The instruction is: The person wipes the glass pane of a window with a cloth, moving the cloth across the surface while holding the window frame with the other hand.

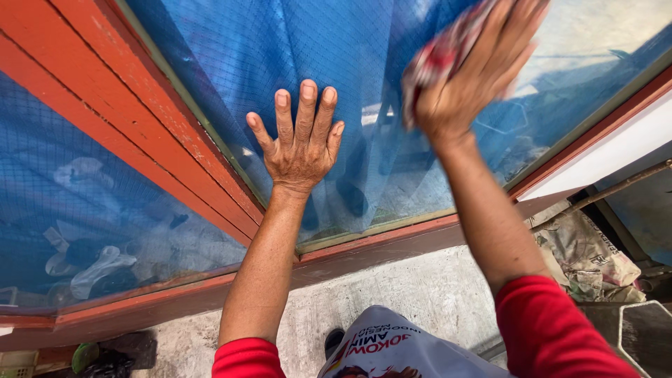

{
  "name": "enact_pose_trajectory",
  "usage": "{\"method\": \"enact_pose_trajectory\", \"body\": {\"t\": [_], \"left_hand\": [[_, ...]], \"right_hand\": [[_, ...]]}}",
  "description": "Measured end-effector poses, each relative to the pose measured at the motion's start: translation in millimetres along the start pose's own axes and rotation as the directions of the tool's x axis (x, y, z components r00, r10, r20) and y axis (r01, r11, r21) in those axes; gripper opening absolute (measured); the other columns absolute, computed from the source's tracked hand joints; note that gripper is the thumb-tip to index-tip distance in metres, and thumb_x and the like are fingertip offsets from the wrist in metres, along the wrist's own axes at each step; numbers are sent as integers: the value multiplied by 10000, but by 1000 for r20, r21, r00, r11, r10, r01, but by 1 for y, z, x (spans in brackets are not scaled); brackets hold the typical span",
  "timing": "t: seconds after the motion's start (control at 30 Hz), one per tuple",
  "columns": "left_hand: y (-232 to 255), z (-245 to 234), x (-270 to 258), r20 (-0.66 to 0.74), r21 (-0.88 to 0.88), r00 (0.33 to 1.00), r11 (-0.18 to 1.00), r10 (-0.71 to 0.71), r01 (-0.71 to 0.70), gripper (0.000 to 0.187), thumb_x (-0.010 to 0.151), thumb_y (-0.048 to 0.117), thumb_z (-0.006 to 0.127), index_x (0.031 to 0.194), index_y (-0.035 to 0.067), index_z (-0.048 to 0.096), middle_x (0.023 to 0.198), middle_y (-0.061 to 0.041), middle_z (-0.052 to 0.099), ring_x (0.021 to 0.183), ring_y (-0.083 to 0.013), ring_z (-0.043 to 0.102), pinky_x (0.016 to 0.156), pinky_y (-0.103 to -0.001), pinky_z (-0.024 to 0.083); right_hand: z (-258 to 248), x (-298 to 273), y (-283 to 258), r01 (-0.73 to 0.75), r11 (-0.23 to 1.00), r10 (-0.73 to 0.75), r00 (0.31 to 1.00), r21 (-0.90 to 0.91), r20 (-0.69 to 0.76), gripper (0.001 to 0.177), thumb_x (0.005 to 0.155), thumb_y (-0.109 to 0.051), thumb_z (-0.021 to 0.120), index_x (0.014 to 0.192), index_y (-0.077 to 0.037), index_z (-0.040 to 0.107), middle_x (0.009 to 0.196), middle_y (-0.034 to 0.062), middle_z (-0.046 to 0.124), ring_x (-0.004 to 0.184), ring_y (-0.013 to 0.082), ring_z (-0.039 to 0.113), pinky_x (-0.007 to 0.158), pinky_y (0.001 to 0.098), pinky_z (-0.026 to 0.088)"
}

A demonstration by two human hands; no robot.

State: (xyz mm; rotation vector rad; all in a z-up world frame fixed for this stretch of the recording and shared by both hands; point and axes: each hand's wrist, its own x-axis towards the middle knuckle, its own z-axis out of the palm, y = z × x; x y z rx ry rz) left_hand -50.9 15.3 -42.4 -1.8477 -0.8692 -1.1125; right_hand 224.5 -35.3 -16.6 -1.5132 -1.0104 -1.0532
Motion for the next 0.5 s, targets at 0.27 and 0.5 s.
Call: {"method": "enact_pose_trajectory", "body": {"t": [0.27, 0.5], "left_hand": [[0, -2, -1, 12, -19, 1000, 1000, 0, 0, 547, 1189, 504, 315, 1663, 267, 181, 1755, -9, 140, 1616, -296, 95, 1286, -648, -15], [2, 1, 0, -7, -10, 1000, 1000, -11, 11, 540, 1175, 511, 295, 1658, 289, 201, 1754, 3, 130, 1615, -283, 88, 1292, -633, -23]], "right_hand": [[-21, -158, 1, 228, 971, -238, 951, 73, 199, 747, 1109, -592, 284, 1695, -183, 66, 1757, 103, -9, 1623, 430, -38, 1277, 728, -69], [-13, -1, -17, 310, 949, -312, 949, 47, 34, 673, 1035, -540, 391, 1599, -177, 331, 1666, 150, 213, 1536, 476, 185, 1210, 696, 41]]}}
